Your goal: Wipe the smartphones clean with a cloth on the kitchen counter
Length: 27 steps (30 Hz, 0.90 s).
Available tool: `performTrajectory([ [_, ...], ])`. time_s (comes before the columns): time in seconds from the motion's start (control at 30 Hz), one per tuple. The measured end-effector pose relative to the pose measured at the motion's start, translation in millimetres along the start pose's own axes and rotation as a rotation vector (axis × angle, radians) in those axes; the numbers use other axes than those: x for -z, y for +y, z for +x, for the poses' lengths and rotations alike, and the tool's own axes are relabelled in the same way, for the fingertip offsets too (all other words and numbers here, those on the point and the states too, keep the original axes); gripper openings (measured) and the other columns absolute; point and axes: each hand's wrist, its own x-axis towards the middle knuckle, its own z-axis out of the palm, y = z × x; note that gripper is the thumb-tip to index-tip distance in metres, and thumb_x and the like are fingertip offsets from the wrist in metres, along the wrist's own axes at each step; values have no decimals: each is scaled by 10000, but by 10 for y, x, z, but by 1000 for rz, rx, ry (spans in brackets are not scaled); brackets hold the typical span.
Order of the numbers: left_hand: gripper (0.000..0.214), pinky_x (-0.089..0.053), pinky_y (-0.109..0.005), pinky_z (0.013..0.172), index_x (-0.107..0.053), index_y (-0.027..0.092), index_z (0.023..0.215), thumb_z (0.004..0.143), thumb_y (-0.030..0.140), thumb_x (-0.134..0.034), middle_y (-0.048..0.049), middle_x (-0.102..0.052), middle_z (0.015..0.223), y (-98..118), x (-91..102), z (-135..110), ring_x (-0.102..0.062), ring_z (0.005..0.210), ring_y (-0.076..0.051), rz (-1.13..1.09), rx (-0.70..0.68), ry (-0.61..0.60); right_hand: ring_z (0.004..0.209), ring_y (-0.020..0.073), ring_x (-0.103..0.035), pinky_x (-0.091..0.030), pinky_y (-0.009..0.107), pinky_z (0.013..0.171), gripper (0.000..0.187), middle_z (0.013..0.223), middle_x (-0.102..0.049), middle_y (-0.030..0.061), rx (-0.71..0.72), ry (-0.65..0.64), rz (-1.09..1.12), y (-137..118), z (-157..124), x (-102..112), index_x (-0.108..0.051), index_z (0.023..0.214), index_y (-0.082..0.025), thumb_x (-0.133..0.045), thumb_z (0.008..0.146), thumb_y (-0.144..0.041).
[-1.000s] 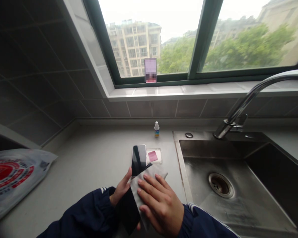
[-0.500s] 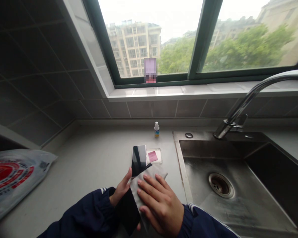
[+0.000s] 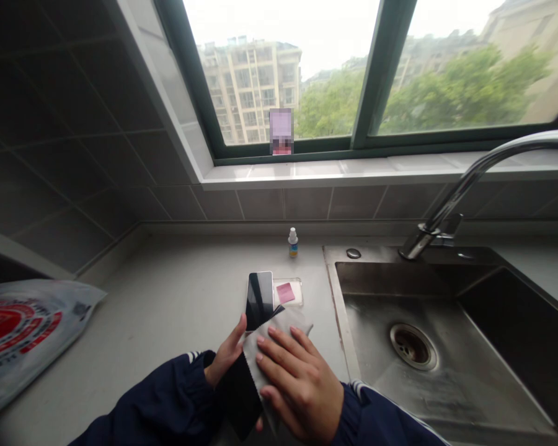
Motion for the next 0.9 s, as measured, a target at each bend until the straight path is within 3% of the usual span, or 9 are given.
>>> performTrajectory([
  [0.9,777,-370,-226,758,-371,152,1434,832,607,-558,-8,-623,802,8,25,11,-574,712,-113,-3,-2,-8,1415,268,-325,-254,466,1176,400,1462,-466,74,0,-13,2,4,-3,-2,-525,1346,-149,-475,964,-254],
])
